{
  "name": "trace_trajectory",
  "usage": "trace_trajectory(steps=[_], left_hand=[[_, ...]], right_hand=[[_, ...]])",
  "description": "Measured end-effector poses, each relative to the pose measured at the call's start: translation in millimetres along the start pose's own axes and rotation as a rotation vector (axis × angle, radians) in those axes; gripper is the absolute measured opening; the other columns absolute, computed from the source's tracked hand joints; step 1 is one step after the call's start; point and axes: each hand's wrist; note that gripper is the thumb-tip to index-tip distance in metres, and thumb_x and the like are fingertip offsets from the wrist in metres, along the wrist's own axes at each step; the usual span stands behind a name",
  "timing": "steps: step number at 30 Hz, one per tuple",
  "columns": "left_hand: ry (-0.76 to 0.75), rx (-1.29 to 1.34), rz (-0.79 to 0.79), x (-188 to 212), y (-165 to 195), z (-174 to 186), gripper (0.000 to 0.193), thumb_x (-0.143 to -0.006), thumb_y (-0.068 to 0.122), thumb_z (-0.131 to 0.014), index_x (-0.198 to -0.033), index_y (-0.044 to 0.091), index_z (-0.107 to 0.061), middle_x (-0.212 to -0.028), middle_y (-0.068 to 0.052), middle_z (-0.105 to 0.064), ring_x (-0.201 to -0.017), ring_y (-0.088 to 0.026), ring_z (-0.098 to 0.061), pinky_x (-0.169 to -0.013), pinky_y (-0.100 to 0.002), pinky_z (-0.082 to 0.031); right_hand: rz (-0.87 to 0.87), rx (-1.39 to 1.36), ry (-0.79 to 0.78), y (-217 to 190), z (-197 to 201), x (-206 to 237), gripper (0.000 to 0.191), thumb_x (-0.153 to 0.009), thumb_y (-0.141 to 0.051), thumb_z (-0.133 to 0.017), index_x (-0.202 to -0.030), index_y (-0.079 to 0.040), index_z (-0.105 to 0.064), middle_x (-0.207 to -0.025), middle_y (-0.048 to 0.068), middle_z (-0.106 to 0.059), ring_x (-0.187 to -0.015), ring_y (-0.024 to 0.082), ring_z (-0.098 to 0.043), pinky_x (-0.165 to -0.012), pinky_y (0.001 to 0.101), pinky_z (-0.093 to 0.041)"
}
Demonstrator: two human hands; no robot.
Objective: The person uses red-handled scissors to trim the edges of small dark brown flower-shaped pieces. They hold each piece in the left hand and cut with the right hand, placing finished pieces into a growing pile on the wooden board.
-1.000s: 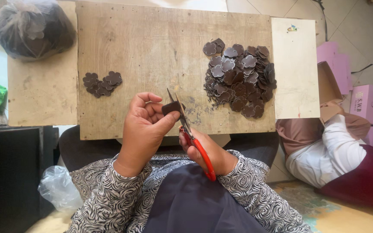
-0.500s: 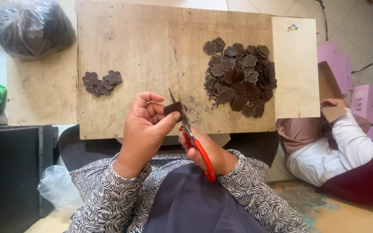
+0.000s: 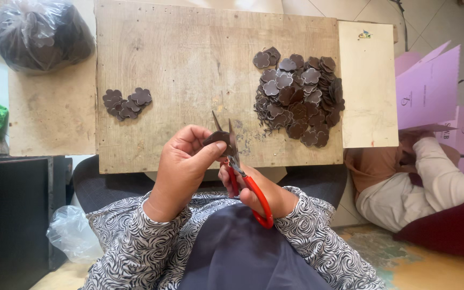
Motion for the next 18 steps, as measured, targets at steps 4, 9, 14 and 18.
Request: trace_trajectory(steps=[4, 9, 14, 18], left_hand=[[-0.008, 0.028, 0.023, 1.5, 0.5, -0.9, 0.01, -0.095, 0.003, -0.068, -0.103, 0.0, -0.062, -0.095, -0.009, -0.075, -0.085, -0.012, -0.071, -0.08, -0.027, -0.059], [-0.039, 0.017, -0.006, -1.6, -2.5, -1.0, 0.01, -0.095, 0.002, -0.07, -0.103, -0.001, -0.063, -0.094, -0.008, -0.073, -0.085, -0.012, -0.07, -0.08, -0.027, -0.058], [-0.014, 0.038, -0.014, 0.3, -4.6, 0.7, 0.01, -0.095, 0.002, -0.069, -0.103, -0.001, -0.064, -0.095, -0.007, -0.073, -0.086, -0.012, -0.07, -0.081, -0.027, -0.058], [-0.001, 0.058, -0.025, -0.2, -5.1, 1.5, 0.01, -0.095, 0.001, -0.069, -0.104, 0.0, -0.064, -0.097, -0.005, -0.072, -0.089, -0.011, -0.069, -0.084, -0.027, -0.058]], right_hand=[[-0.011, 0.018, 0.001, 0.2, 1.7, 2.1, 0.119, -0.082, -0.086, -0.06, -0.156, 0.002, -0.029, -0.112, 0.002, -0.044, -0.098, 0.013, -0.043, -0.086, 0.028, -0.044], [-0.019, 0.142, 0.08, 4.6, 2.2, 1.6, 0.111, -0.085, -0.088, -0.058, -0.142, 0.006, -0.043, -0.11, 0.003, -0.046, -0.095, 0.012, -0.045, -0.084, 0.0271, -0.046], [0.002, 0.065, 0.029, 1.7, 2.9, 0.3, 0.108, -0.082, -0.088, -0.058, -0.145, -0.003, -0.038, -0.107, 0.001, -0.044, -0.091, 0.011, -0.043, -0.08, 0.0252, -0.045], [-0.017, 0.108, 0.03, -2.2, 4.4, 0.7, 0.089, -0.085, -0.085, -0.059, -0.118, -0.003, -0.048, -0.098, 0.001, -0.045, -0.083, 0.009, -0.041, -0.072, 0.0237, -0.04]])
Point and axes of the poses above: each hand's wrist, its own x-axis away from the middle knuckle, its own z-axis out of the back of the hand, y = z × x
